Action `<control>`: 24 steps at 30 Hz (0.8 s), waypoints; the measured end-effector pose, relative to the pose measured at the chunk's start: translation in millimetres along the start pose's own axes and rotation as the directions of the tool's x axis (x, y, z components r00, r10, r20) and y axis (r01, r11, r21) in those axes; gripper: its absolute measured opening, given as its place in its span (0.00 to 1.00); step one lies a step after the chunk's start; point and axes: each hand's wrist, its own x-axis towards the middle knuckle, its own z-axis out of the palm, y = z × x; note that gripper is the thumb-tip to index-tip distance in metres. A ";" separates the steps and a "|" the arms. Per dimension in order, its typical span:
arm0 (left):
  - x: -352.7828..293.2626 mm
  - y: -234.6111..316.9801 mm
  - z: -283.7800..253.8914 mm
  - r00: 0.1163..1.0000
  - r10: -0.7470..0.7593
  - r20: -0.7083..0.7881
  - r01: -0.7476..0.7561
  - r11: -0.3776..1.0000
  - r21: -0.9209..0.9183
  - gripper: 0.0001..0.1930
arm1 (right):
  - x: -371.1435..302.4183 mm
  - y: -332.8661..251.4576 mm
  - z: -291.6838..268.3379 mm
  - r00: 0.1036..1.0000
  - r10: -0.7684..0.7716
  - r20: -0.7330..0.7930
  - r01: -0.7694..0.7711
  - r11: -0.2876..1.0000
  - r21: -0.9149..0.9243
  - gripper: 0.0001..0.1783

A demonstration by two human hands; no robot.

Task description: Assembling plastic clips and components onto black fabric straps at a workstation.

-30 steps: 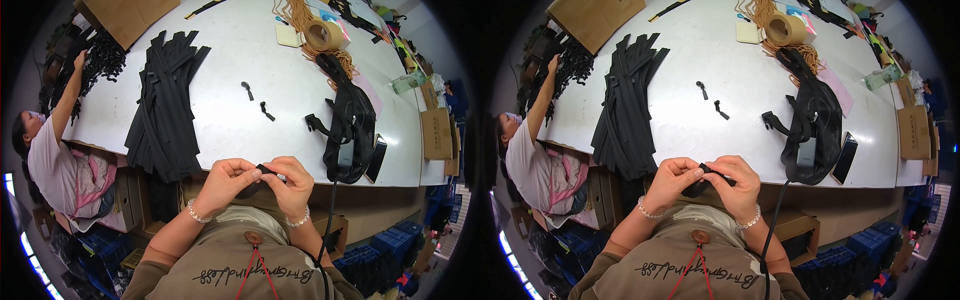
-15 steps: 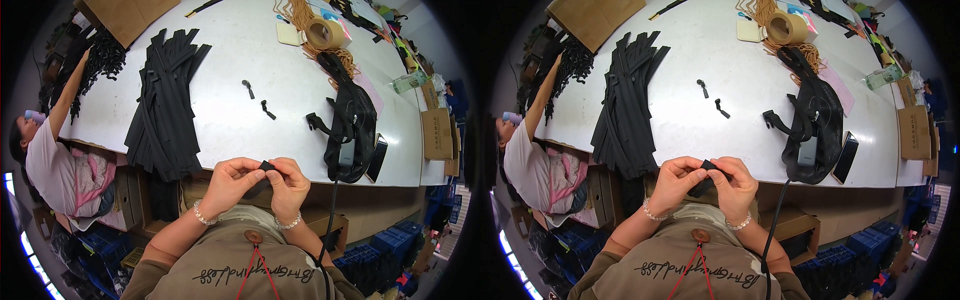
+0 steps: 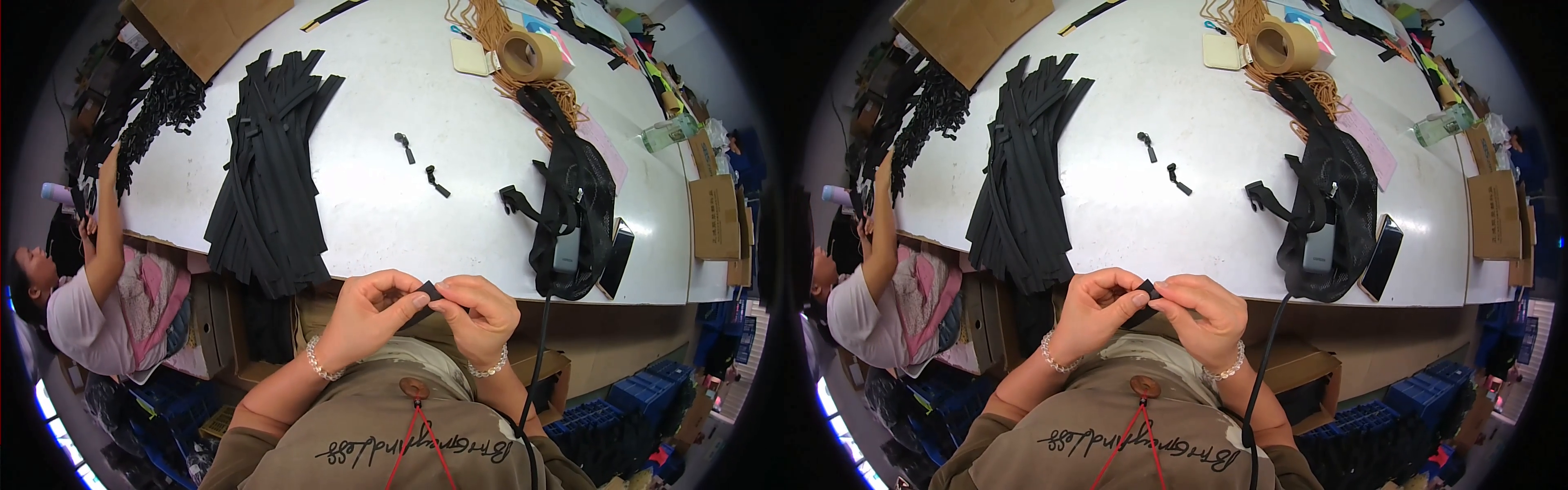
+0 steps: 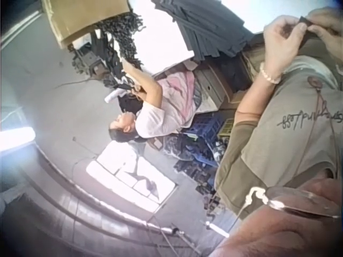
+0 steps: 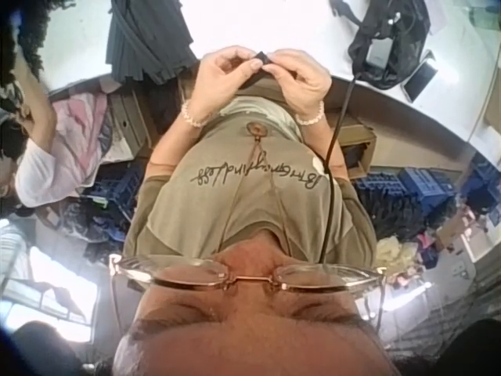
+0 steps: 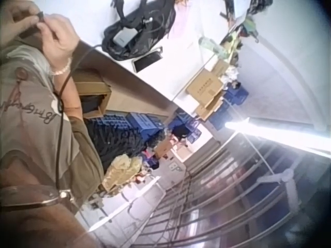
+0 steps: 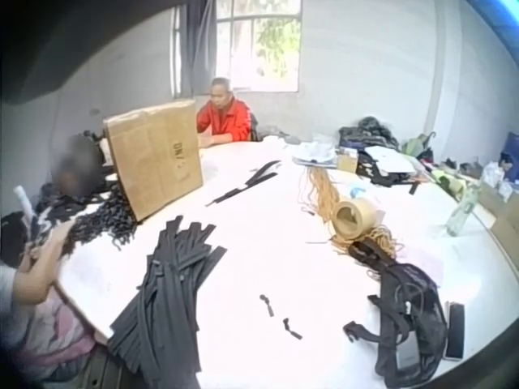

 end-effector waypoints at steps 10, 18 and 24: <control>0.1 -14.0 6.9 0.989 0.140 -0.055 -0.144 0.986 -0.080 0.06 | -10.7 4.8 13.6 0.980 0.127 -0.151 -0.100 0.979 0.176 0.09; 8.1 -17.1 0.3 0.994 0.087 -0.063 -0.093 0.989 -0.117 0.05 | -2.8 10.4 6.7 0.996 0.083 -0.029 -0.076 0.980 0.182 0.15; 15.2 -25.8 -7.9 1.000 -0.015 -0.005 0.012 0.930 -0.367 0.07 | -2.2 5.8 1.8 0.993 0.109 -0.054 -0.101 0.987 0.127 0.28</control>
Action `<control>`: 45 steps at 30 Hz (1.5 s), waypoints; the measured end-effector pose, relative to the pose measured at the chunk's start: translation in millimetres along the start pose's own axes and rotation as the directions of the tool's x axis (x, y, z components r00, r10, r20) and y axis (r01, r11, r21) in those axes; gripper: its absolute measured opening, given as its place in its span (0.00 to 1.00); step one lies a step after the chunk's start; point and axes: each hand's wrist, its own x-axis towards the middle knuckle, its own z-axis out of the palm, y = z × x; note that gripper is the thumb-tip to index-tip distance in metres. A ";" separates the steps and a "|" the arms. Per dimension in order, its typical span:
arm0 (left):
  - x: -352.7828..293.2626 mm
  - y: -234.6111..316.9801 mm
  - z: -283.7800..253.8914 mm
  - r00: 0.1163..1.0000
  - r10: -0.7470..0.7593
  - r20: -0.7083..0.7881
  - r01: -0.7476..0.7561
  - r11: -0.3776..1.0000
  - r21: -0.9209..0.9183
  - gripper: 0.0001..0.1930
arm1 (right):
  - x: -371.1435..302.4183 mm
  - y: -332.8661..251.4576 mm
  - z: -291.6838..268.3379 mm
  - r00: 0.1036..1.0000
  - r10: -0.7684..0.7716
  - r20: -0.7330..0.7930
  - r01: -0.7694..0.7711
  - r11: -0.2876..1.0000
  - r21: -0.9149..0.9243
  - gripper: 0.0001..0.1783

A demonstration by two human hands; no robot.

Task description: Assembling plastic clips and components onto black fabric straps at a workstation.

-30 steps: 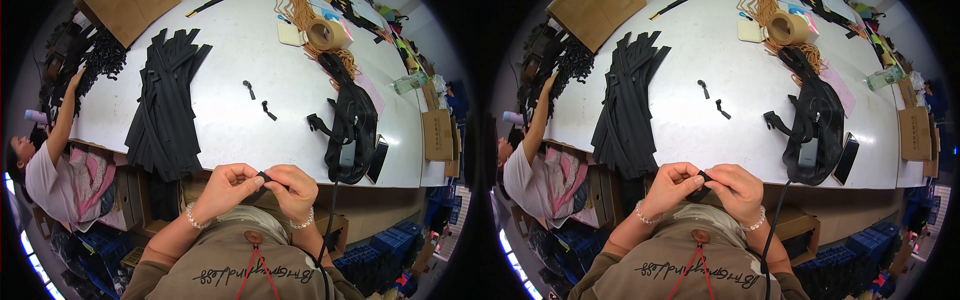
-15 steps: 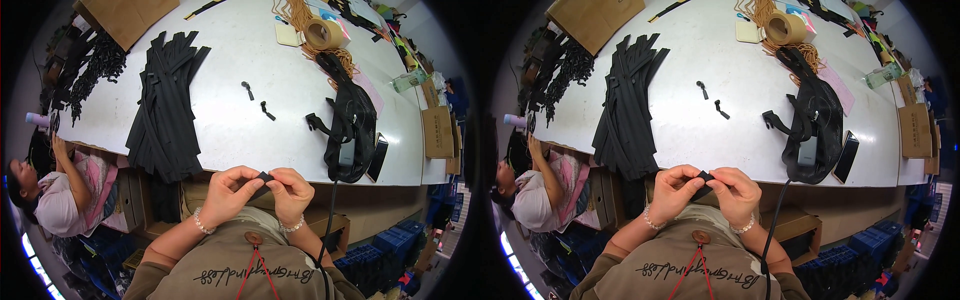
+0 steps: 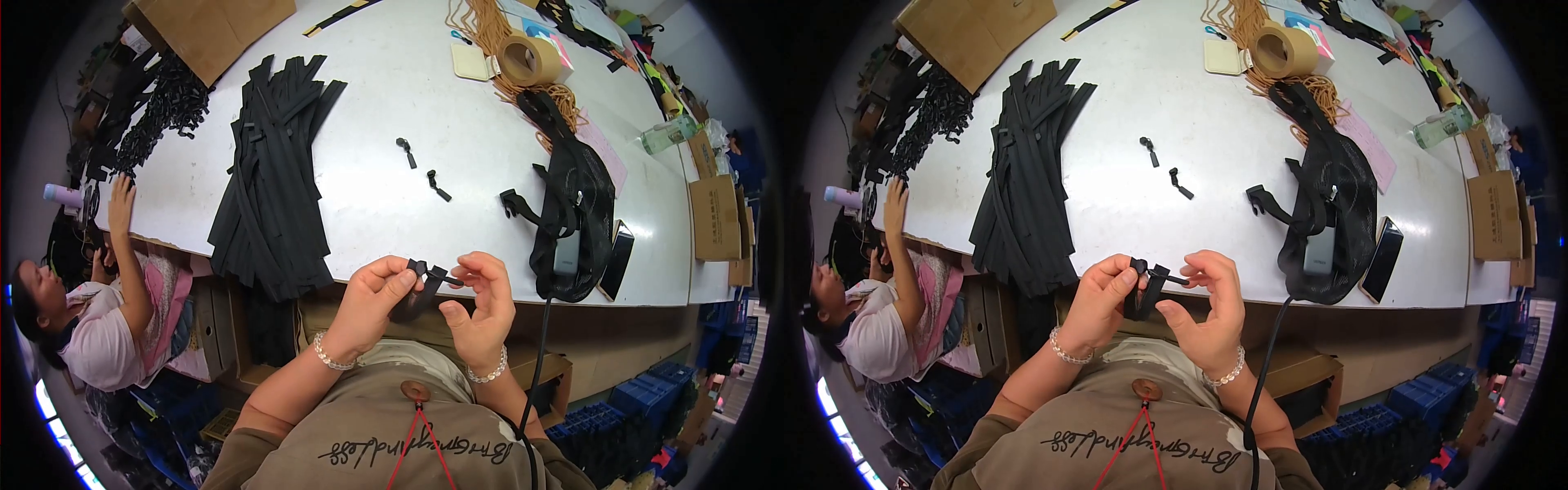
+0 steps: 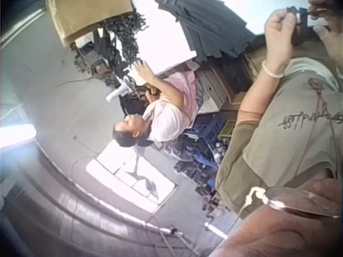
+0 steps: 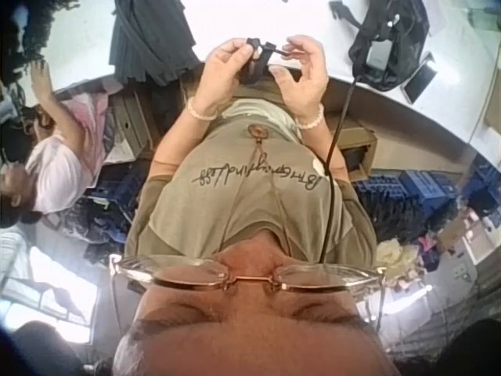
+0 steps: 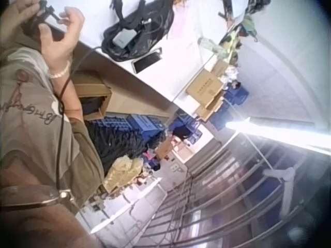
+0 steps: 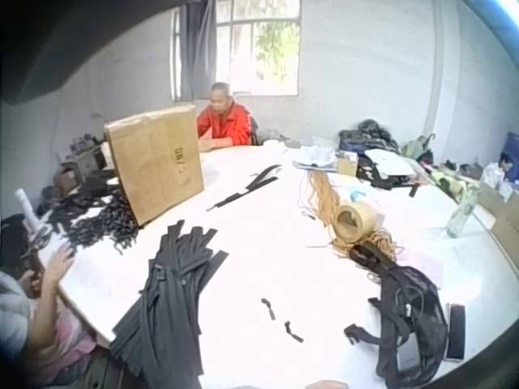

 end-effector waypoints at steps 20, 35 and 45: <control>-7.9 6.8 8.9 1.000 -0.010 -0.011 0.009 0.993 -0.114 0.17 | 22.1 -14.5 -6.6 0.980 0.101 0.169 -0.077 0.987 -0.143 0.10; -2.8 -2.2 -2.6 0.996 0.035 -0.087 -0.036 0.999 -0.004 0.08 | 6.9 -5.6 8.9 0.836 0.464 0.294 -0.548 0.665 0.508 0.02; -3.0 1.5 -1.9 0.997 0.069 -0.041 -0.063 0.987 0.147 0.03 | 6.4 -0.8 7.8 0.960 0.179 0.216 -0.195 0.979 0.055 0.04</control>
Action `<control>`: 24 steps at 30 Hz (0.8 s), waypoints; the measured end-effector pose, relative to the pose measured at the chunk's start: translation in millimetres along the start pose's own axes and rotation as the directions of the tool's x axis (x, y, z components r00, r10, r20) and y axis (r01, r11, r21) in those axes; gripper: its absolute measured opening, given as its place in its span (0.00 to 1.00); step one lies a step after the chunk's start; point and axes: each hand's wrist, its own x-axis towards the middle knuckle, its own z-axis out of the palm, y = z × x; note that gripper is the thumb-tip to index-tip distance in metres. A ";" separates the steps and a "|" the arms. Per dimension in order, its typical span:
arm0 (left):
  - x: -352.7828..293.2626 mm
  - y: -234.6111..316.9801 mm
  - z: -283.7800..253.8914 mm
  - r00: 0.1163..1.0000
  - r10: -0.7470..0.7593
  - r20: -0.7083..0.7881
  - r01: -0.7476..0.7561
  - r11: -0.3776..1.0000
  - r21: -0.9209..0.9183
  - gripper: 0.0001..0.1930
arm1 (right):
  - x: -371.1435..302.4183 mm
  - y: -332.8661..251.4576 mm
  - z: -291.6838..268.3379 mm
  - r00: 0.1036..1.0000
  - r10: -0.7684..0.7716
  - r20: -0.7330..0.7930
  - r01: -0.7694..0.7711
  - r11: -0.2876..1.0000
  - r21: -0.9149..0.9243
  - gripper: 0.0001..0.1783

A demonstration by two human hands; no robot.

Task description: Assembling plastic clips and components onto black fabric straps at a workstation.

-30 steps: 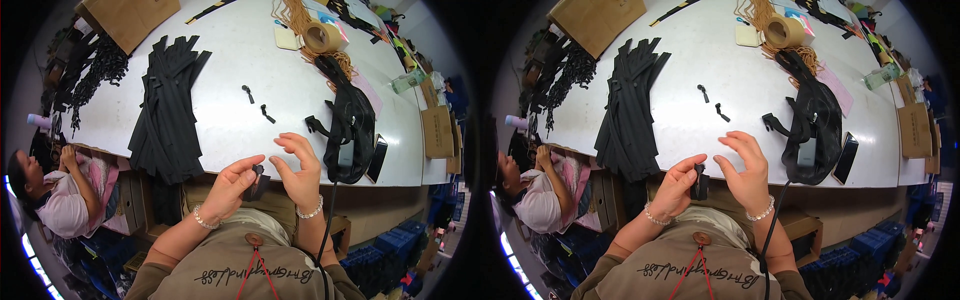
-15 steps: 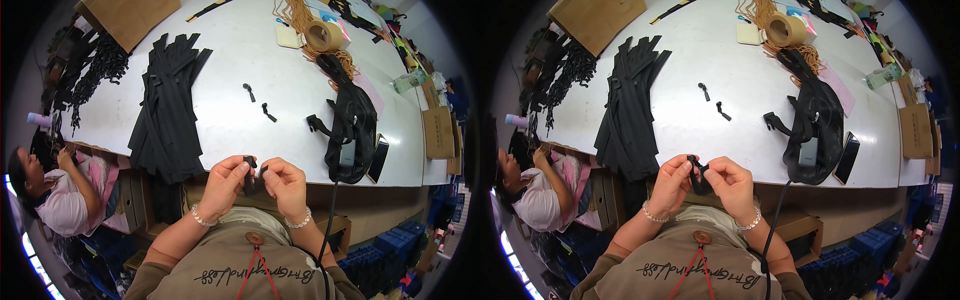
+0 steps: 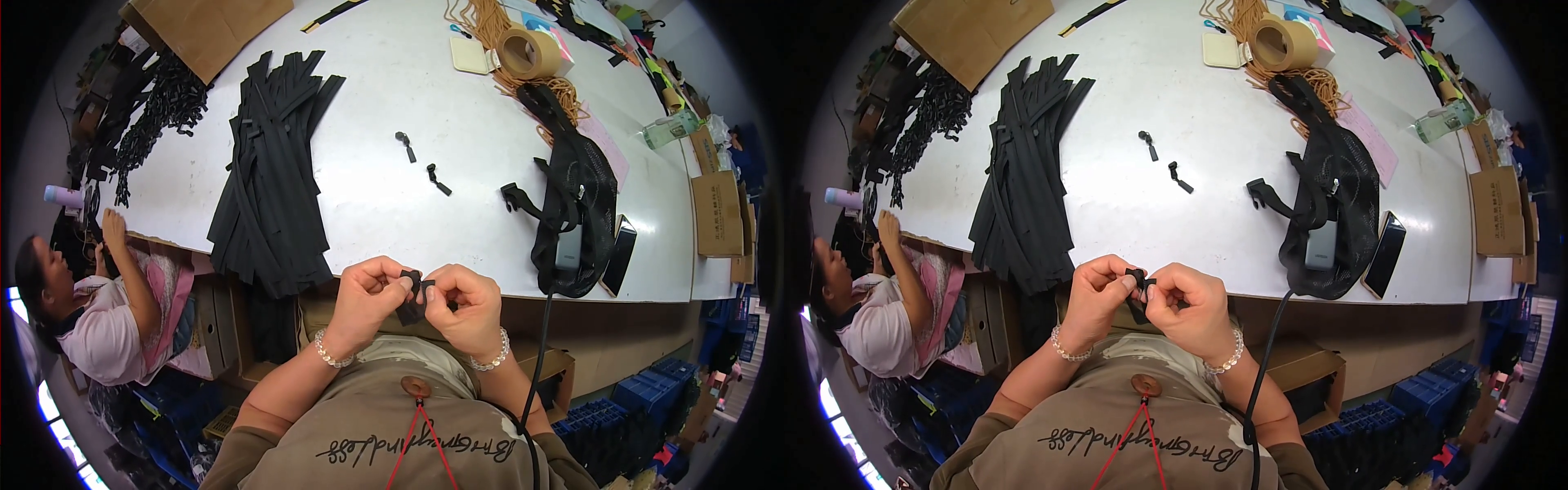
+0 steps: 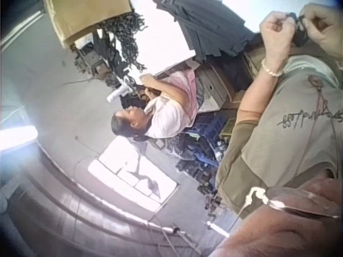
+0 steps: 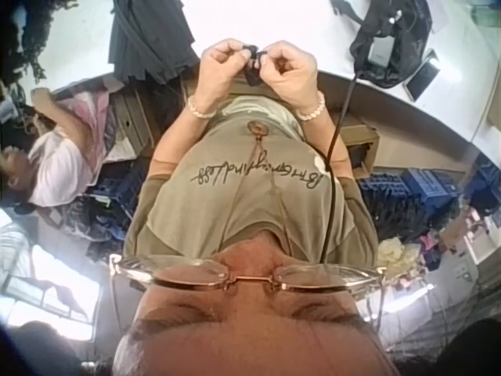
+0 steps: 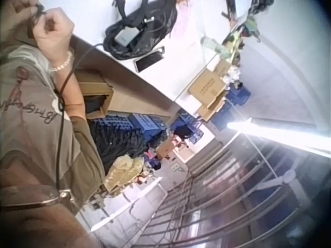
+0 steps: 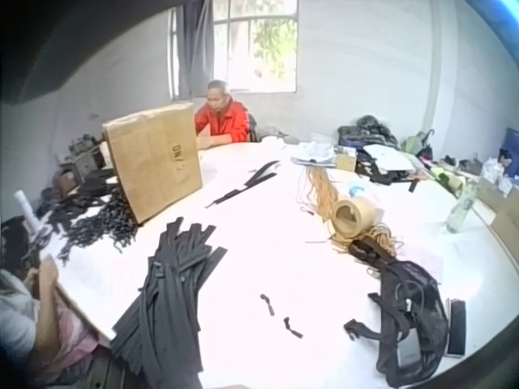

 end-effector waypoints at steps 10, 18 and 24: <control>-0.6 0.1 -7.6 0.985 -0.173 -0.002 0.173 0.984 -0.050 0.14 | -0.5 -8.9 -9.4 0.894 0.419 0.159 -0.437 0.738 0.513 0.05; -2.9 -1.1 -8.8 0.963 -0.268 0.023 0.264 0.925 -0.275 0.15 | -8.4 -1.1 -2.2 0.914 0.394 0.102 -0.391 0.783 0.484 0.07; -5.0 -7.8 -9.3 0.987 -0.162 0.012 0.162 0.975 -0.150 0.11 | -8.9 -0.8 -1.1 0.924 0.356 0.140 -0.382 0.832 0.401 0.08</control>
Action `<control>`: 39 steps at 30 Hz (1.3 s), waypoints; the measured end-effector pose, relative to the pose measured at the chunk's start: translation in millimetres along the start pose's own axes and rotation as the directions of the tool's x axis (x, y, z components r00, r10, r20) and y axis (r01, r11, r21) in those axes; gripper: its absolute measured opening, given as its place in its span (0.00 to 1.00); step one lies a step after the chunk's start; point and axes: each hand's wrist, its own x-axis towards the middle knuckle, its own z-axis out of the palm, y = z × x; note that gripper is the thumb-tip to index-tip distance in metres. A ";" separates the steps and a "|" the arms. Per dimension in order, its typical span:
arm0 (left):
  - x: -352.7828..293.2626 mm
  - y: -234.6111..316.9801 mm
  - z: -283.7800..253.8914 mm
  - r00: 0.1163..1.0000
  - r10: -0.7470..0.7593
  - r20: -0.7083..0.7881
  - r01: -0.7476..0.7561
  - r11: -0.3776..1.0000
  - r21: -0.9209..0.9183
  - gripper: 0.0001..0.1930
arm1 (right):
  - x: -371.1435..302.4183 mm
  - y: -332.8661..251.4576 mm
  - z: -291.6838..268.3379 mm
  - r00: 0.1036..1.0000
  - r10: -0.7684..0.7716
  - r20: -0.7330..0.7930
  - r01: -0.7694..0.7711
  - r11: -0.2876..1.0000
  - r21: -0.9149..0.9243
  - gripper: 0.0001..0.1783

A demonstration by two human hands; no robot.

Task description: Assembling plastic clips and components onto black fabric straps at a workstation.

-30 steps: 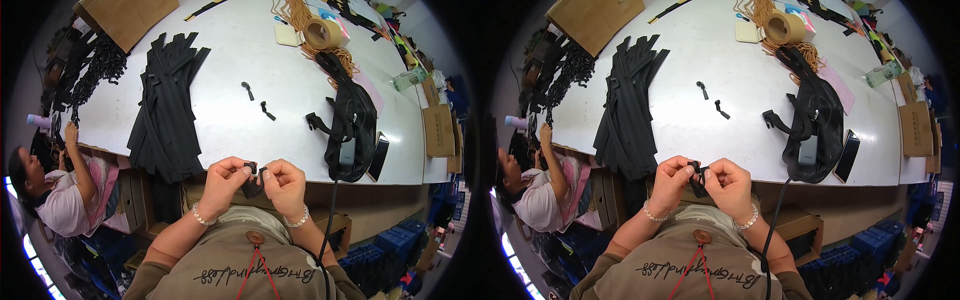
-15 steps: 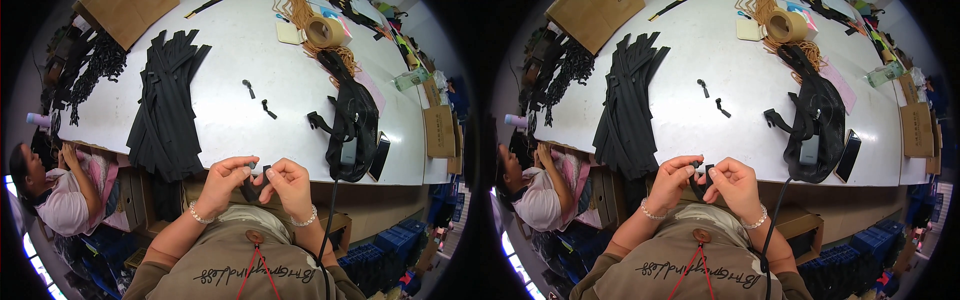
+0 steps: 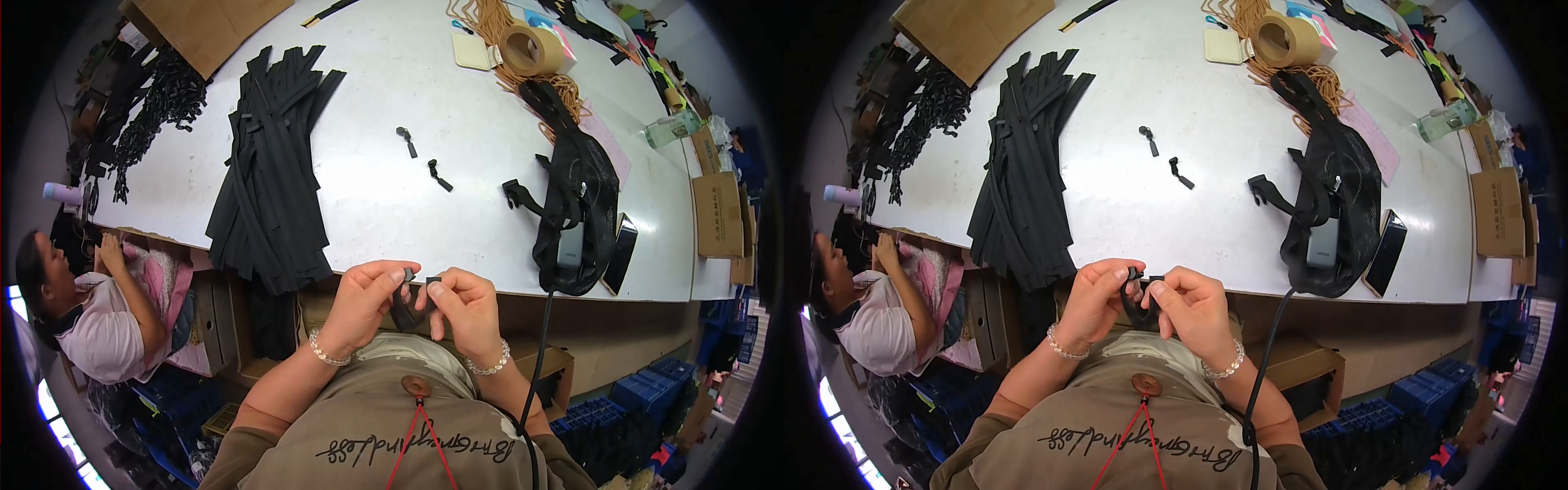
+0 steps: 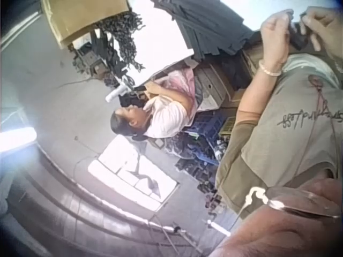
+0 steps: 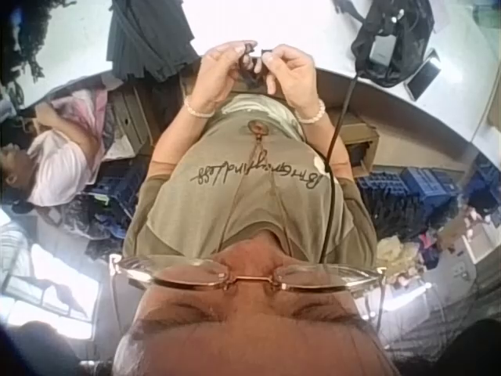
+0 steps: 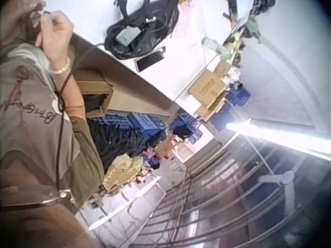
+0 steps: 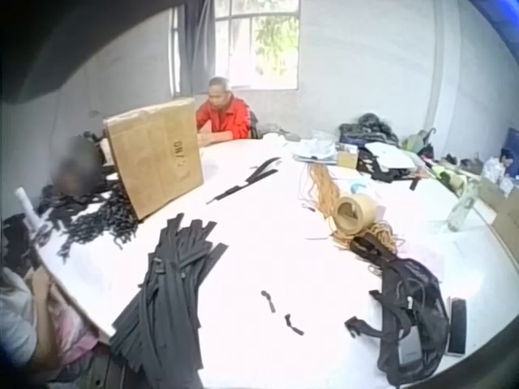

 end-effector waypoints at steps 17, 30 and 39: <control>-5.5 9.0 13.8 0.987 0.157 0.012 -0.156 0.957 0.243 0.07 | 2.0 -3.1 -4.7 0.982 0.090 0.163 -0.079 0.994 -0.076 0.10; -5.7 14.6 11.2 0.992 0.089 0.092 -0.115 0.934 0.338 0.08 | -1.2 -0.6 -9.0 0.978 0.107 0.176 -0.095 0.993 -0.077 0.09; -7.6 10.1 10.8 0.988 0.118 0.099 -0.145 0.930 0.337 0.09 | -7.5 9.9 -1.0 0.994 -0.091 0.065 0.096 0.993 -0.067 0.06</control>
